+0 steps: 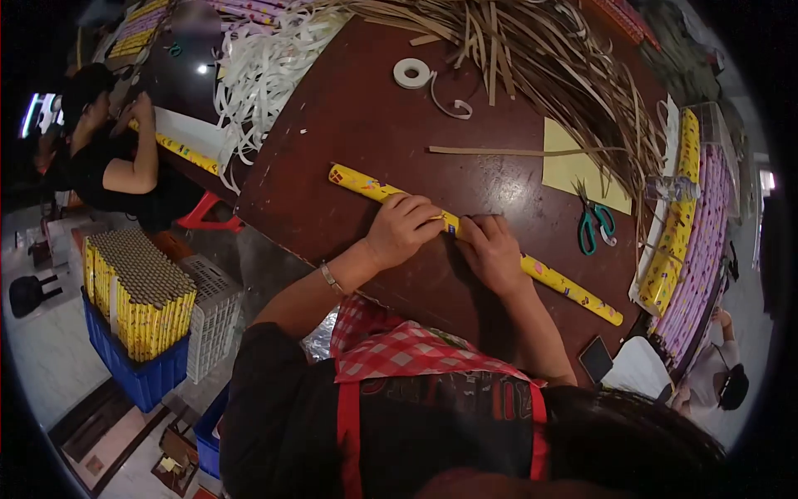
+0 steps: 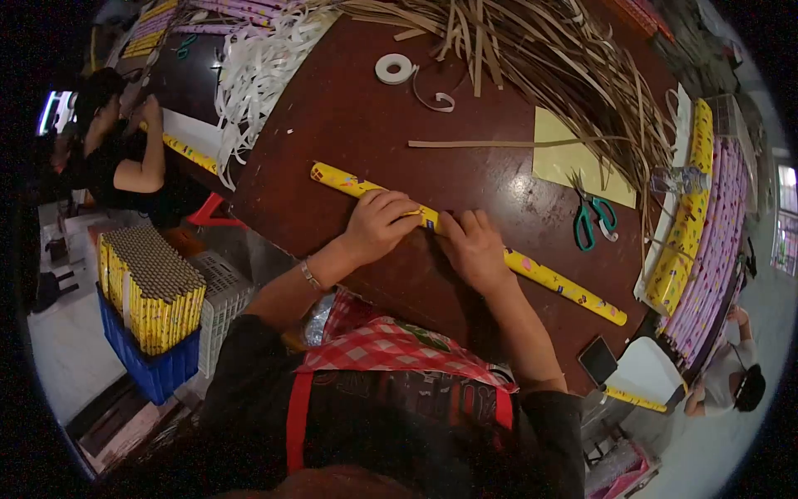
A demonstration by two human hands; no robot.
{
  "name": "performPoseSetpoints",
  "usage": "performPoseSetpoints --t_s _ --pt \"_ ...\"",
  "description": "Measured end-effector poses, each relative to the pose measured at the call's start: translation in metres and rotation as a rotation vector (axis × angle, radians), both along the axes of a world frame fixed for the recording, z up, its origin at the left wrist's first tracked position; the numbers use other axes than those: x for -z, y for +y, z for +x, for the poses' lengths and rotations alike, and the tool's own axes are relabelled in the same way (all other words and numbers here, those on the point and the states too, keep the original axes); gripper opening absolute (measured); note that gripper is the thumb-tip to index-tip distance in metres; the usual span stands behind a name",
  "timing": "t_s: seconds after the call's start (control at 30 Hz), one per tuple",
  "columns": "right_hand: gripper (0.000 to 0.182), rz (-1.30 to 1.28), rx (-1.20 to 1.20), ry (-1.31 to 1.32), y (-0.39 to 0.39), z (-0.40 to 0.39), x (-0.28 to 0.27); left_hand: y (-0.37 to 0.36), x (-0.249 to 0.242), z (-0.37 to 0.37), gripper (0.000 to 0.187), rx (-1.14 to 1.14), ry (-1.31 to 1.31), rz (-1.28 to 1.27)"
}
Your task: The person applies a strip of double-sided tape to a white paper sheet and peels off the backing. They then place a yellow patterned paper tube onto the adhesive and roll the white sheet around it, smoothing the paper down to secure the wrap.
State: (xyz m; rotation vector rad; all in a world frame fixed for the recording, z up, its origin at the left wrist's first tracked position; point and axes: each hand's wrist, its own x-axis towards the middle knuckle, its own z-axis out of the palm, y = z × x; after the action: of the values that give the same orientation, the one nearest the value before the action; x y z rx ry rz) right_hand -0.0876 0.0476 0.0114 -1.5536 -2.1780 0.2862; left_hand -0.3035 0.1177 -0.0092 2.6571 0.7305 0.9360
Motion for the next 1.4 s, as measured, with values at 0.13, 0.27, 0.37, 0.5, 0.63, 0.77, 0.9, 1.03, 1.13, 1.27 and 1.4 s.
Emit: performPoseSetpoints --t_s 0.13,0.27,0.37,0.5,0.63,0.77,0.9,1.03,1.13,1.27,1.4 --pt "0.035 -0.018 -0.009 -0.038 0.0 -0.001 0.002 0.0 -0.001 -0.003 0.018 -0.006 0.023 -0.035" --pt "0.036 -0.007 -0.01 -0.036 0.0 0.0 0.002 0.003 -0.008 0.001 0.021 -0.045 0.099 -0.059" --pt "0.037 -0.01 -0.006 -0.039 -0.001 0.002 0.003 0.004 -0.006 0.0 0.022 -0.027 0.103 -0.012" --pt "0.037 -0.011 0.008 -0.035 -0.001 0.0 0.0 0.0 -0.001 -0.006 0.021 0.021 0.045 0.032" --pt "0.036 -0.013 0.012 -0.042 -0.001 0.002 0.0 0.008 -0.009 -0.017 0.032 -0.075 0.061 -0.059" --pt "0.035 -0.013 0.006 -0.03 -0.001 0.002 0.0 0.02 -0.007 -0.027 0.044 -0.105 0.183 -0.075" --pt "0.034 -0.006 0.007 -0.037 -0.001 0.003 0.0 0.022 -0.002 -0.03 0.038 -0.06 0.172 -0.064" --pt "0.034 -0.001 0.007 -0.01 -0.002 0.003 0.003 0.021 0.001 -0.033 0.034 -0.049 0.17 -0.048" --pt "0.034 -0.014 0.006 -0.001 -0.002 0.004 0.002 0.023 0.002 -0.037 0.03 -0.039 0.134 0.036" --pt "0.035 -0.025 0.006 -0.008 -0.002 0.004 0.002 0.03 0.0 -0.052 0.027 -0.04 0.162 0.058" --pt "0.036 -0.023 0.005 -0.01 0.0 0.004 0.001 0.032 -0.005 -0.058 0.03 -0.092 0.165 -0.013"
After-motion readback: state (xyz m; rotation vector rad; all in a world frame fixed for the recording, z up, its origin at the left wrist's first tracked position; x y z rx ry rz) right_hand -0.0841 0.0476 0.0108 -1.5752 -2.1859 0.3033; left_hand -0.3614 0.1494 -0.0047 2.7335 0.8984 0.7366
